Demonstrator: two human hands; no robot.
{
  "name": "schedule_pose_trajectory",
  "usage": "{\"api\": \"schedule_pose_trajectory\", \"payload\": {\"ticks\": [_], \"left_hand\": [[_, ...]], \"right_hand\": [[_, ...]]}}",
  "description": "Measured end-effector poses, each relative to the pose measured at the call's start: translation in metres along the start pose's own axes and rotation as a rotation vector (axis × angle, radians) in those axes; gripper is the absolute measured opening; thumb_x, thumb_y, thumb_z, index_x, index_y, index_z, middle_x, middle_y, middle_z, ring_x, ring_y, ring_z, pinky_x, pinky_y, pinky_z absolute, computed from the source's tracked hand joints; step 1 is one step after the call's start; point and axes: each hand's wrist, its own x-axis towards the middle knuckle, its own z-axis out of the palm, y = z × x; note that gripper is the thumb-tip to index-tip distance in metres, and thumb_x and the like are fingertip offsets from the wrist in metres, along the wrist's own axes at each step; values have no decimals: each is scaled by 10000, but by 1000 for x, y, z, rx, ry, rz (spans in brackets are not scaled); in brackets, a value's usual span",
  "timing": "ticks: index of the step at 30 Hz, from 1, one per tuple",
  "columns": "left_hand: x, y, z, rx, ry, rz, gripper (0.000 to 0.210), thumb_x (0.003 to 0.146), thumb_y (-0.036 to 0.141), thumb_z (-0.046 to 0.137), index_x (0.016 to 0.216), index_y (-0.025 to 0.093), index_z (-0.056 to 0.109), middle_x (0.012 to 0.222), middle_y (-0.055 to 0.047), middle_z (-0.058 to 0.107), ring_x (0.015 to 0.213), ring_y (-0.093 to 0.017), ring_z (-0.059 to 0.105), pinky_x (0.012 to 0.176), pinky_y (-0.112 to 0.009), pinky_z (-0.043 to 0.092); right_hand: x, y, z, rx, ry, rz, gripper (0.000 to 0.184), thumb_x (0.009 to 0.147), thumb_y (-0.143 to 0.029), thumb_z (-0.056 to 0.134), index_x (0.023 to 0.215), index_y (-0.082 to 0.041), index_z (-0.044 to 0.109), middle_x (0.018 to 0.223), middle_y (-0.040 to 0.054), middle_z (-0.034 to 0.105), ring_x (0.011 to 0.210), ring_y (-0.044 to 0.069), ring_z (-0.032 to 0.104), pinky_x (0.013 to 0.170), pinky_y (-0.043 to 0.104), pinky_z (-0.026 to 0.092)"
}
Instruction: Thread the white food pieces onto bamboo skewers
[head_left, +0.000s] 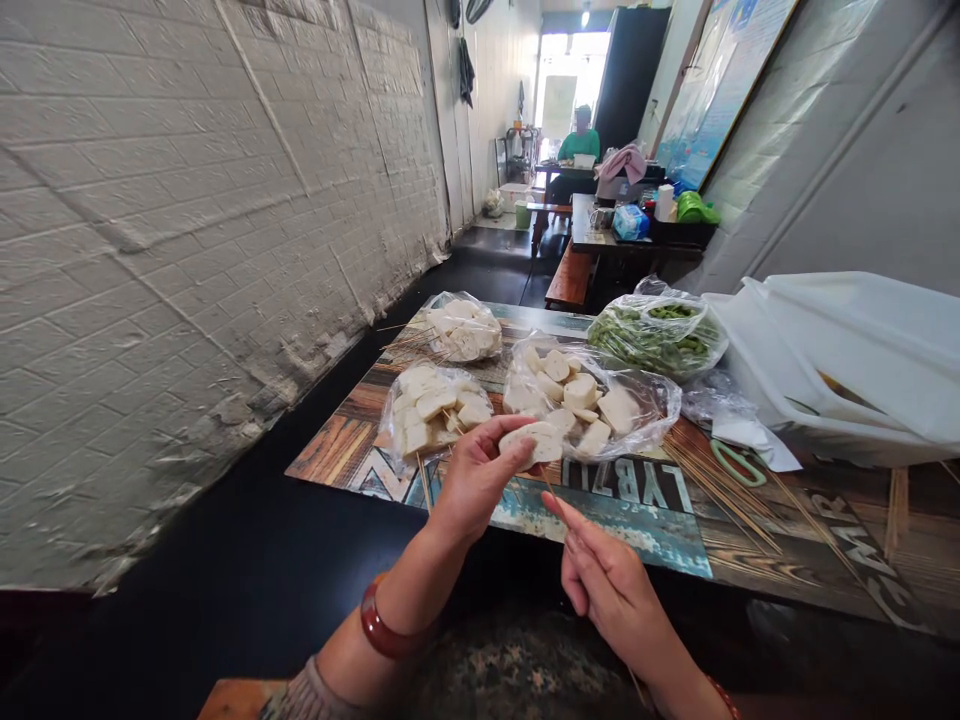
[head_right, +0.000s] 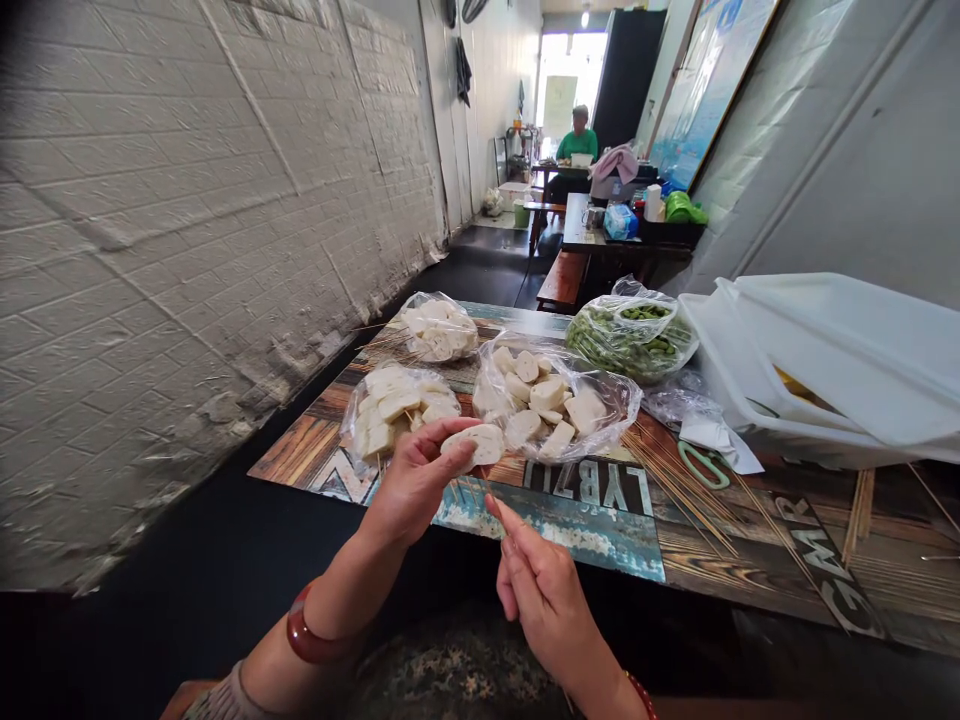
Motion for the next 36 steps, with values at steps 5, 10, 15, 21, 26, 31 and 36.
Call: {"api": "schedule_pose_trajectory", "payload": {"ticks": [5,10,15,21,26,31,36], "left_hand": [[-3,6,-1,-34,-24,-6,440,655,281,871,1065,183,741,920,-58,749,814,-180,677,719,-272,567],[-5,9,-1,-228,-94,-152,532,682,417,848,1126,157,712,991,-108,751,882,-203,693,797,-300,552],[-9,2,6,-285,-142,-215,483,661,417,860,1052,161,738,978,-114,757,869,-225,699,823,-369,553],[-16,1,9,-78,-91,-79,335,647,341,875,914,160,787,841,-46,754,746,-121,632,711,-206,487],[-22,4,10,14,-151,-88,331,676,375,846,926,165,791,823,-42,748,722,-124,610,689,-211,473],[-27,7,12,171,-181,-35,284,719,357,805,932,170,795,808,-41,735,696,-128,596,640,-208,462],[-31,6,14,125,-254,-82,309,747,381,778,969,166,780,796,-47,724,647,-135,625,621,-233,499]], "right_hand": [[-3,5,-5,-8,8,-11,541,1056,-409,305,1499,-129,436,519,-77,405,464,129,393,557,272,394],[-4,15,-9,-44,4,-82,511,1060,-419,295,1462,-177,499,529,-63,434,468,128,425,555,268,404],[-6,21,-11,-82,15,-119,475,1063,-396,295,1422,-208,543,534,-55,463,452,123,442,524,254,406],[-8,26,-17,-154,68,-207,384,1059,-327,348,1311,-239,624,520,-64,464,430,113,481,517,233,429],[-6,26,-16,-204,136,-304,349,1055,-296,366,1224,-217,660,505,-63,490,401,113,503,485,219,441],[-5,20,-18,-266,146,-356,329,1052,-264,366,1168,-210,669,496,-67,509,393,109,507,478,208,435],[-7,14,-20,-330,150,-364,320,1051,-253,356,1096,-193,668,489,-71,507,398,112,514,485,216,422]]}}
